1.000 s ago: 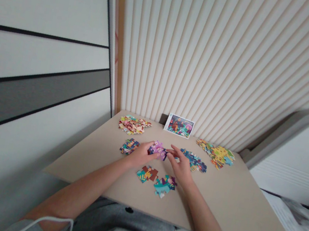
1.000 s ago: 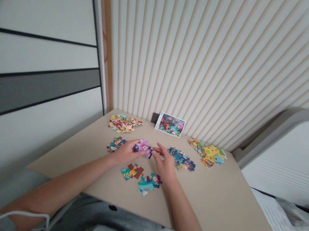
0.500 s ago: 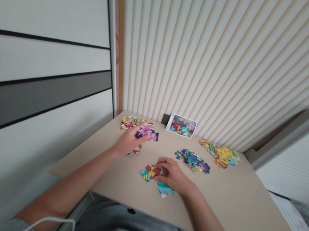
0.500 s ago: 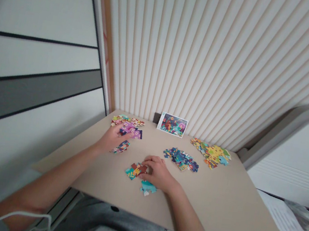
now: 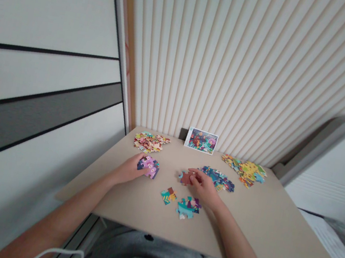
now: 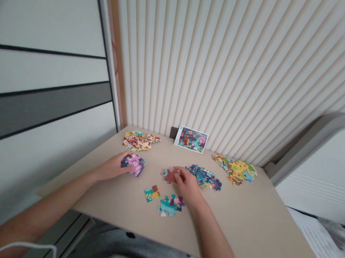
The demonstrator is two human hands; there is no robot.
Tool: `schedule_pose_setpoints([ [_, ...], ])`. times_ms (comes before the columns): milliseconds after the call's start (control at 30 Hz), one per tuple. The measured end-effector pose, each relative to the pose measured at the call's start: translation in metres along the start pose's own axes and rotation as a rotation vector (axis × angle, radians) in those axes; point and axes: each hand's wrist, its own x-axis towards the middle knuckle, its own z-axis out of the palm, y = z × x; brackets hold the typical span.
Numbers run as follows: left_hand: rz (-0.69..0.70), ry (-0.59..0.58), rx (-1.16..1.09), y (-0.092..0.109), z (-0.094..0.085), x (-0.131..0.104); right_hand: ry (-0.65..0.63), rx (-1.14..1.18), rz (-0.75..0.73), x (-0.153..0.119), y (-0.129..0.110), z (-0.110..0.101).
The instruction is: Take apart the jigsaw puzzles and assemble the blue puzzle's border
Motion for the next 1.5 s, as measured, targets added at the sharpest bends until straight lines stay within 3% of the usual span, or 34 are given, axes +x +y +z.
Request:
schedule_pose_setpoints([
  [233, 0.135, 0.102, 0.109, -0.003, 0.014, -0.003, 0.013, 0.133, 0.019, 0.002, -0.003, -0.005],
  [500, 0.258, 0.176, 0.392, 0.003, 0.02, -0.007, -0.054, 0.305, 0.041, 0.001, -0.014, 0.011],
  [633, 0.304, 0.166, 0.452, 0.012, 0.02, -0.009, -0.148, 0.235, -0.008, -0.002, -0.013, 0.019],
  [733, 0.387, 0.175, 0.476, 0.025, 0.019, -0.012, -0.144, 0.139, -0.028, -0.002, -0.012, 0.02],
  [800, 0.477, 0.13, 0.47, 0.035, 0.021, -0.016, -0.093, 0.127, -0.015, -0.001, -0.011, 0.017],
  [933, 0.677, -0.106, 0.446, 0.054, 0.038, -0.024, 0.08, 0.102, 0.015, 0.005, -0.003, 0.008],
  [1033, 0.749, -0.228, 0.41, 0.061, 0.053, -0.028, 0.131, 0.084, 0.056, 0.007, 0.004, 0.003],
  [1100, 0.759, -0.254, 0.391, 0.062, 0.059, -0.03, 0.091, 0.119, 0.065, 0.008, 0.004, 0.004],
  [1200, 0.774, -0.271, 0.398, 0.061, 0.06, -0.031, -0.074, 0.213, 0.004, 0.006, -0.005, 0.012],
  [1300, 0.776, -0.298, 0.402, 0.06, 0.058, -0.032, -0.168, 0.104, -0.082, 0.003, -0.017, 0.014],
  [1400, 0.76, -0.309, 0.382, 0.06, 0.056, -0.033, -0.198, -0.053, -0.125, -0.003, -0.027, -0.001],
  [1500, 0.742, -0.31, 0.353, 0.062, 0.054, -0.034, -0.32, -0.12, -0.168, -0.014, -0.038, -0.027],
])
